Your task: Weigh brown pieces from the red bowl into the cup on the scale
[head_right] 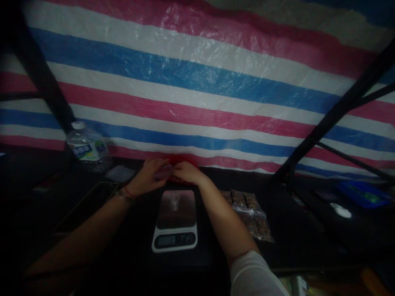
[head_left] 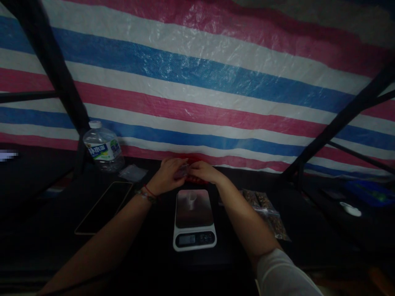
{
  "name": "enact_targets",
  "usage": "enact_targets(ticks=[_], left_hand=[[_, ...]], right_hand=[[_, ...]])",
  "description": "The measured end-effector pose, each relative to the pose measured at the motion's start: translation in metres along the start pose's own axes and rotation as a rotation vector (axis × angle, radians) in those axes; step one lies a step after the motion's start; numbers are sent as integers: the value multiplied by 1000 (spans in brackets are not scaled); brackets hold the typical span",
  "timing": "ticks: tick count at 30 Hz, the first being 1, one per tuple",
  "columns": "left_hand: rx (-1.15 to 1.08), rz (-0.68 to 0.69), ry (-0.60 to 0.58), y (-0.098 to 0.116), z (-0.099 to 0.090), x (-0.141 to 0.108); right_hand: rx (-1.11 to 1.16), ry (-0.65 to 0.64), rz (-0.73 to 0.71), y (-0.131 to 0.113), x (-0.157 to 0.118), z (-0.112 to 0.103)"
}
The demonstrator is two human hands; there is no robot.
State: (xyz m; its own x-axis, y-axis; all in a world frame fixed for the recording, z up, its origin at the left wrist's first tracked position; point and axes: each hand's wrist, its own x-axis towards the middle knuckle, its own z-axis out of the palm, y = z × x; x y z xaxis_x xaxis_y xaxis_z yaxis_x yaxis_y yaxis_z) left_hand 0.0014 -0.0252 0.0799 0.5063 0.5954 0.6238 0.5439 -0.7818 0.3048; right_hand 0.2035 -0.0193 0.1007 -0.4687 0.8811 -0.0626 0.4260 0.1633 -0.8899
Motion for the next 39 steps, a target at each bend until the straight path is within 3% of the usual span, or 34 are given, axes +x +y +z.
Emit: enact_targets(ticks=[3,7,16,28,33,39], left_hand=[[46,-42,126,-7,10,-10],[137,-192,287,-15,22,-25],[-124,-172,97,-17,30,-34],[-575,-344,-10,-21,38,-38],[-529,-294,-8,-20,38,-38],[-317,-295,145,-18,41,-37]], right_hand=[[1,-70,-3,3,13,-4],[30,-22,-53,4,22,-3],[-186,113,-143,4,14,21],[-197,-63,-197,10,2,27],[-282,-55,-182,10,1,32],[-418,76,-170,8,5,39]])
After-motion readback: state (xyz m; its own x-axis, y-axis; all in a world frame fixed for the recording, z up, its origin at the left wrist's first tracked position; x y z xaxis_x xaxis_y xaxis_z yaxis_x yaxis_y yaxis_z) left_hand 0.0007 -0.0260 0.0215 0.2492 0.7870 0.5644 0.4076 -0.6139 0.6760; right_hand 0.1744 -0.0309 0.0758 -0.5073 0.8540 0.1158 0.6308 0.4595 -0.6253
